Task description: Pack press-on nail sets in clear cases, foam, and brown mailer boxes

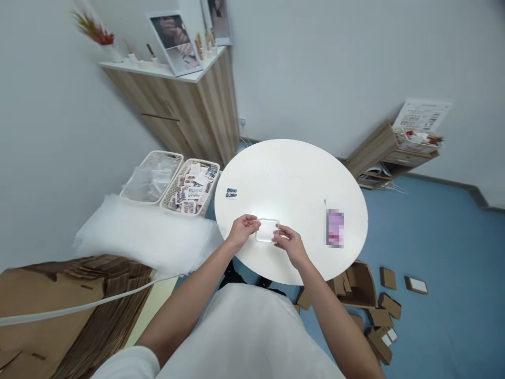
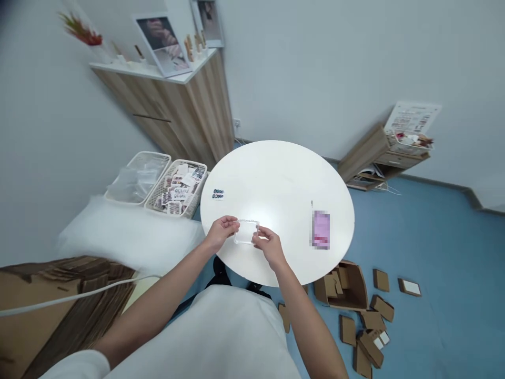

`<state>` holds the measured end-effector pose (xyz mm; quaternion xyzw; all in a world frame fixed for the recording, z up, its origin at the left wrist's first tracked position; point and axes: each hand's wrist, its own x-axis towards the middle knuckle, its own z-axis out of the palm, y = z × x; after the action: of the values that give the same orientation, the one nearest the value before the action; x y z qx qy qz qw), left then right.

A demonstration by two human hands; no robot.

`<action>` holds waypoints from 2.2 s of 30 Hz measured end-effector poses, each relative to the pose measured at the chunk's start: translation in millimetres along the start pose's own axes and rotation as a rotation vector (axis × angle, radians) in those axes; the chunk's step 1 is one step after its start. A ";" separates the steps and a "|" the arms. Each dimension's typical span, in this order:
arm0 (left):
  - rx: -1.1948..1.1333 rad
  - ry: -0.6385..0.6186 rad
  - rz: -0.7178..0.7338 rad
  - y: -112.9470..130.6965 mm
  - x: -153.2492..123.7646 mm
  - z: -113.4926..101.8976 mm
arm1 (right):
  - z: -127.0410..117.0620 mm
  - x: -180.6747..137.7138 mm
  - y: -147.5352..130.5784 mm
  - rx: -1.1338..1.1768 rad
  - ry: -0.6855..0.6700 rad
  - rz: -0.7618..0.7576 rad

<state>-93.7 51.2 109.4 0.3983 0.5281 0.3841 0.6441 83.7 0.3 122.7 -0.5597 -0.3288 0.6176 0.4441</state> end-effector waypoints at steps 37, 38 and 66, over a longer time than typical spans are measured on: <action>0.042 -0.467 -0.138 -16.4 10.5 54.6 | -38.1 -14.4 4.3 -0.099 0.310 -0.037; 0.076 -0.474 -0.111 -17.3 9.8 54.7 | -42.5 -14.0 3.3 -0.053 0.270 -0.019; 0.682 -0.511 0.344 -18.1 3.6 64.8 | -84.4 -0.5 14.6 -0.219 0.050 -0.036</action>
<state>-28.0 40.6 99.5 0.7513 0.3750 0.1791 0.5127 164.1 -13.6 96.5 -0.6141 -0.3931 0.5559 0.3991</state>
